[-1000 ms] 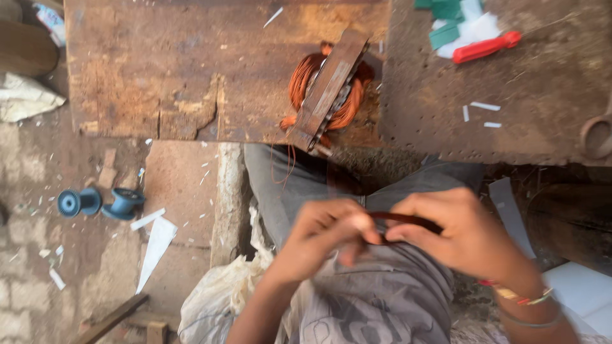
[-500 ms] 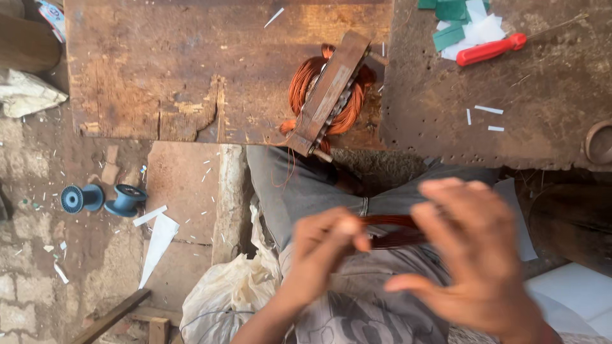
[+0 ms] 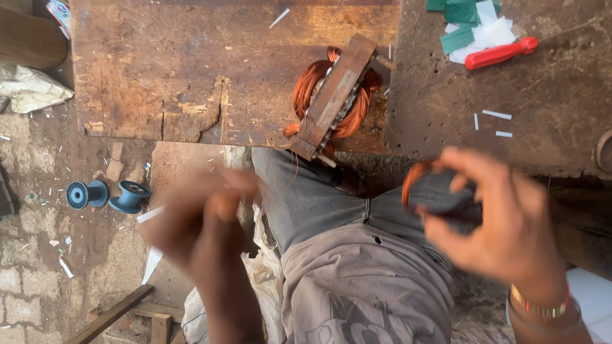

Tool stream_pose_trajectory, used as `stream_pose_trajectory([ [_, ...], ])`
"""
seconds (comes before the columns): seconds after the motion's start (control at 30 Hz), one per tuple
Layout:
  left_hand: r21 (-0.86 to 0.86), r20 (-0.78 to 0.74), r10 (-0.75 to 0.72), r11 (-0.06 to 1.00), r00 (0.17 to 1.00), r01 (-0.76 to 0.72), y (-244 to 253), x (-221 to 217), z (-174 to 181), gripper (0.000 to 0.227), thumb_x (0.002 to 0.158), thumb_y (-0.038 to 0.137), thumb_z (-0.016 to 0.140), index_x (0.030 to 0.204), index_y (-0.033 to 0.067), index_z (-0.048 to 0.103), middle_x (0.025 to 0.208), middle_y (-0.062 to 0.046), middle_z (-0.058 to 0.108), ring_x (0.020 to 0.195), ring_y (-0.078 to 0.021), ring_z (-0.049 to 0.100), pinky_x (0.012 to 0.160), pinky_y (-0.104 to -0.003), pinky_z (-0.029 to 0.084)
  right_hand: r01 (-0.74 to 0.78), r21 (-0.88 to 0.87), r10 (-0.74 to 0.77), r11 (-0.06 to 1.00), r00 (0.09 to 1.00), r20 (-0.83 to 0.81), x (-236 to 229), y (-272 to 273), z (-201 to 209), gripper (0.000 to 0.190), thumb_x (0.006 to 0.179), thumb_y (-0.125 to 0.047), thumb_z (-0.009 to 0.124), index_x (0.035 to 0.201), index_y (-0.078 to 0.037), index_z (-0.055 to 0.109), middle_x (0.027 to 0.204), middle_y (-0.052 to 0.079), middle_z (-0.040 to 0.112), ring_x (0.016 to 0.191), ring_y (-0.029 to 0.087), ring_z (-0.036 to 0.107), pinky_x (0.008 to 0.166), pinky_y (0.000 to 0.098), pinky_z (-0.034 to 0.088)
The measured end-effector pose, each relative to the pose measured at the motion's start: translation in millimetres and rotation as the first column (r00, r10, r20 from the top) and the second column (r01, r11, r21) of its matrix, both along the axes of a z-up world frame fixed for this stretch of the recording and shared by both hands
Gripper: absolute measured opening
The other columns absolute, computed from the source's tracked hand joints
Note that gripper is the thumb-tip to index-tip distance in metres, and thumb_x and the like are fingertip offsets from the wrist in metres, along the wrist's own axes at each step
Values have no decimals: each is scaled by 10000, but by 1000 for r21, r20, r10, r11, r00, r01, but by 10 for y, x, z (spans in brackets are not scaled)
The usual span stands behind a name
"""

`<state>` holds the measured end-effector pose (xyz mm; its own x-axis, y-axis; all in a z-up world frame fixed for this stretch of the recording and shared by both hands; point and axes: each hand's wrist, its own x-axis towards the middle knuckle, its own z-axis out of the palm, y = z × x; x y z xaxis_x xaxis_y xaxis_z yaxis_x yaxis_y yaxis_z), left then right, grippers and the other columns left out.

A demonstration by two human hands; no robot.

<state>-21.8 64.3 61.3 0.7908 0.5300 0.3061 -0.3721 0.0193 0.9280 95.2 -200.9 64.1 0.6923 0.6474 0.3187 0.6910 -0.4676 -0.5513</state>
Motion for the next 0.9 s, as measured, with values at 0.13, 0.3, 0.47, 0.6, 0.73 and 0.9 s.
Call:
stream_pose_trajectory([
  [0.13,374,-198,-21,923,980,95,291,485,-430,708,756,192,856,1316,-100,536,1294,-172,614,1242,-253,563,1067,-369,420,20,-150,-3,989,993,116,358,258,76,661,675,-141,877,1249,17,589,1085,152,707,852,310,706,730,409,567],
  [0.3,103,-194,-295,942,936,318,226,406,-674,504,923,218,848,1318,-40,668,1239,-130,723,1194,-193,677,1097,-330,520,-35,-223,77,974,981,180,448,588,152,666,625,-199,894,1189,33,627,1044,175,692,825,342,699,685,416,552],
  [0.47,-59,-237,-428,902,872,427,523,609,-676,565,1045,461,605,1346,-13,671,1131,-95,717,1017,-168,653,894,-314,527,-55,-279,99,959,984,147,428,713,171,589,641,-213,899,1099,32,620,959,159,658,829,349,693,686,436,544],
  [0.6,-96,-162,-561,827,812,553,701,856,-548,493,1068,417,593,1300,-7,690,1082,-96,733,969,-177,681,898,-339,567,-47,-300,90,953,987,131,420,773,223,626,620,-235,908,1096,54,622,903,169,647,775,357,684,631,452,530],
  [0.73,-5,-332,-552,812,765,583,819,1093,-408,282,1001,127,684,1244,-15,701,1003,-49,744,893,-137,704,841,-309,604,-4,-357,48,934,992,114,399,797,257,564,638,-258,917,992,50,603,860,176,632,768,370,682,617,465,529],
  [0.9,83,-377,-693,636,615,767,785,1256,-296,193,949,-26,682,1138,-49,713,1017,-28,663,823,-109,618,706,-274,516,-15,-294,52,956,992,119,345,853,210,614,635,-230,905,1057,101,607,865,195,628,741,363,680,577,449,528],
])
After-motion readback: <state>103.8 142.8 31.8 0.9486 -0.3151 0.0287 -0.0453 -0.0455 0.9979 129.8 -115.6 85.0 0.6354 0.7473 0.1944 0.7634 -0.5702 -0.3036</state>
